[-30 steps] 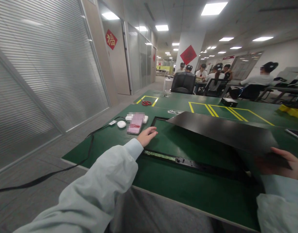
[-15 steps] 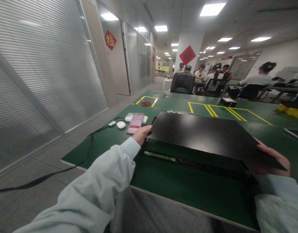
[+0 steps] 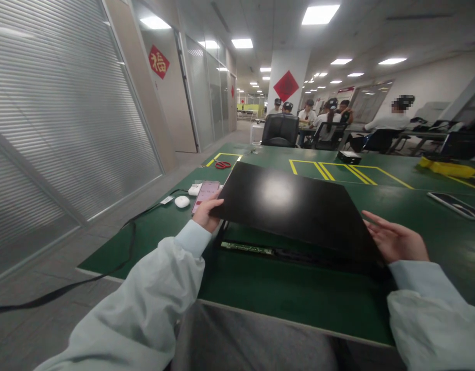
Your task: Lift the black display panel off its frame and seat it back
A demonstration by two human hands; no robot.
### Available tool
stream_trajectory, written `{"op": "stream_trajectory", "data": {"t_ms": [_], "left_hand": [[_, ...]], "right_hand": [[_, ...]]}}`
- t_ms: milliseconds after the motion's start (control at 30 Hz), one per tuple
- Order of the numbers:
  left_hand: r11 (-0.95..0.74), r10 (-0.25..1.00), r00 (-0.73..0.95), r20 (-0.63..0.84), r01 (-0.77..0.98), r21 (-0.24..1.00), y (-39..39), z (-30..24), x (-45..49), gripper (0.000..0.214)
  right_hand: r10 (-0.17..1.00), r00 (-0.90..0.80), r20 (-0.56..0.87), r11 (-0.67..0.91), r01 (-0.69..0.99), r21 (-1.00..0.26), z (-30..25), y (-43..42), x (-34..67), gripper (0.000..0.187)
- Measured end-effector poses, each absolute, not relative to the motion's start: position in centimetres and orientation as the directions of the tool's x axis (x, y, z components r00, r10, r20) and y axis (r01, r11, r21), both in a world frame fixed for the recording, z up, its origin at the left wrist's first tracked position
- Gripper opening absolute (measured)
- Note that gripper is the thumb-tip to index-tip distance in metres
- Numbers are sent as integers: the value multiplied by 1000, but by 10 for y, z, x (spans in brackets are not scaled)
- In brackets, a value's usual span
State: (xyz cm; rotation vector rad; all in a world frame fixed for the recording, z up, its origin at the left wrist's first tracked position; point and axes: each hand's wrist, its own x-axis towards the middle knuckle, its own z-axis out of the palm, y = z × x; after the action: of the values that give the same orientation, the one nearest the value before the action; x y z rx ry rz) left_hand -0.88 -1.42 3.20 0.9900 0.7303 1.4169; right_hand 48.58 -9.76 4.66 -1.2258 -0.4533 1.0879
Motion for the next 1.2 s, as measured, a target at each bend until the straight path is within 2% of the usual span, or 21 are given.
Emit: {"op": "stream_trajectory", "data": {"t_ms": [67,200,367,533,733,867,967,1200], "left_hand": [[-96,988,68,141,-443,891,-16,33,-12,53],[-50,992,85,93,-415,908,-16,30,-19,50],[-28,996,70,64,-418,908,-16,30,-21,48],[-26,998,45,53,-463,886,-19,35,-18,52],[-48,998,0,56,-530,847,-22,40,-17,48],[-89,996,-47,75,-565,820,-23,43,-16,44],[-102,995,-66,79,-576,811,-25,44,-13,45],[-81,997,-56,60,-547,833,-24,41,-8,45]], "right_hand": [[840,486,-243,-10,-433,-902,46,-96,486,64],[834,507,-219,-2,-394,-919,42,-95,485,56],[857,475,-199,-82,-257,-963,31,-94,492,59],[913,379,-152,-88,-181,-980,21,-94,506,63],[954,263,-140,-71,-254,-965,25,-102,508,48],[963,254,-87,-13,-277,-961,31,-106,505,41],[952,278,-126,-45,-280,-959,34,-106,502,37],[901,276,-336,-215,-389,-896,36,-102,496,37]]}}
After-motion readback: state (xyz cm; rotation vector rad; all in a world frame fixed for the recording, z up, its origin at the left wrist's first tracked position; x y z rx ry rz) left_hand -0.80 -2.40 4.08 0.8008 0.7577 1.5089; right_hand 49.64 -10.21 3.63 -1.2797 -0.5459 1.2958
